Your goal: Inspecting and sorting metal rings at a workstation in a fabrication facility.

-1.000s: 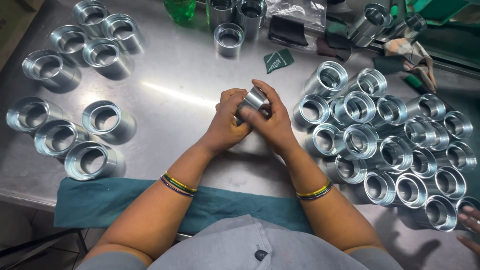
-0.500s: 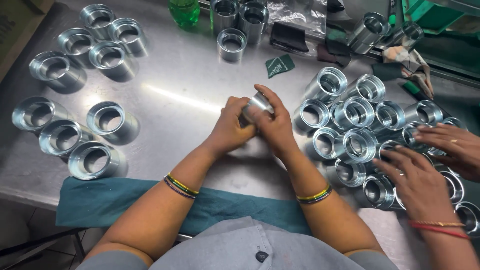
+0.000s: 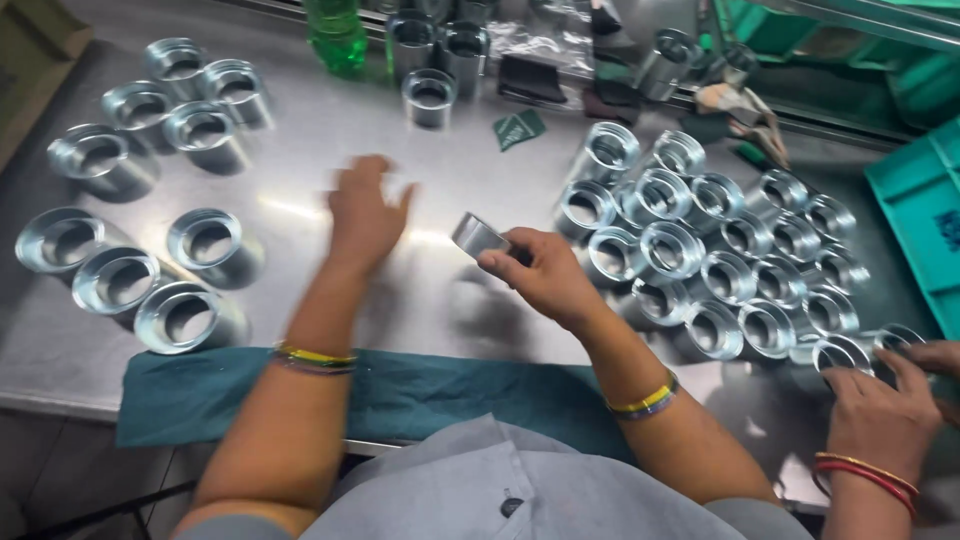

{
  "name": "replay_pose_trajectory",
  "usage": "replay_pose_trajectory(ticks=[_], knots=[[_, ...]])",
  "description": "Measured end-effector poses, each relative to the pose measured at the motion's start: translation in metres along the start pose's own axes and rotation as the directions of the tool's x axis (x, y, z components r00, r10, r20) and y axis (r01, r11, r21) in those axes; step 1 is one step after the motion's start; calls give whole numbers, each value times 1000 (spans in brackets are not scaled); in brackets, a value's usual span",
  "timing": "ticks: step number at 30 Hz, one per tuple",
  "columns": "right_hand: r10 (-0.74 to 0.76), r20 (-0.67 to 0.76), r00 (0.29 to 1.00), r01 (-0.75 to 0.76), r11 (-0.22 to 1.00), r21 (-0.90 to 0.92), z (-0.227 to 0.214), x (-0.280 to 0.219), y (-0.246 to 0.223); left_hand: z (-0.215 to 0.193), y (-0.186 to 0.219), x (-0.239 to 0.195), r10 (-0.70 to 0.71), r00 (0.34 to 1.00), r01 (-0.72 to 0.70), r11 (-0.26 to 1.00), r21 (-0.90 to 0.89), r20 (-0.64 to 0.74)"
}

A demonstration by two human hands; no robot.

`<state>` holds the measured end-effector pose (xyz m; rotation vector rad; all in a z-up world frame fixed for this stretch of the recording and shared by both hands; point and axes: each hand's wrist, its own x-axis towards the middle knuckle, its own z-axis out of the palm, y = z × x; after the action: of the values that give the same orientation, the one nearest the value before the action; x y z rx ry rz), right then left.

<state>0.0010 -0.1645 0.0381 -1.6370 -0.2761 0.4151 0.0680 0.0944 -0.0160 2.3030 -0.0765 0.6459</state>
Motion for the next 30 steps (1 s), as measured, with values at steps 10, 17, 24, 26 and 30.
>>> replay_pose_trajectory(ticks=[10,17,24,26,30], knots=[[-515,-315,798,-145,343,-928,-61,-24,9,-135,-90,-42,-372,924,352,740,574,-86],[-556,-235,797,-24,359,-933,-6,-14,-28,-85,-126,-52,-158,984,63,755,653,87],[240,92,967,-253,948,194,5,72,8,3,35,-12,-187,838,529,50,-847,512],[275,182,944,-327,851,410,4,79,22,14,51,-27,-150,914,405,416,-814,377],[249,287,925,-379,566,732,4,79,34,35,43,-37,53,970,74,867,-493,237]])
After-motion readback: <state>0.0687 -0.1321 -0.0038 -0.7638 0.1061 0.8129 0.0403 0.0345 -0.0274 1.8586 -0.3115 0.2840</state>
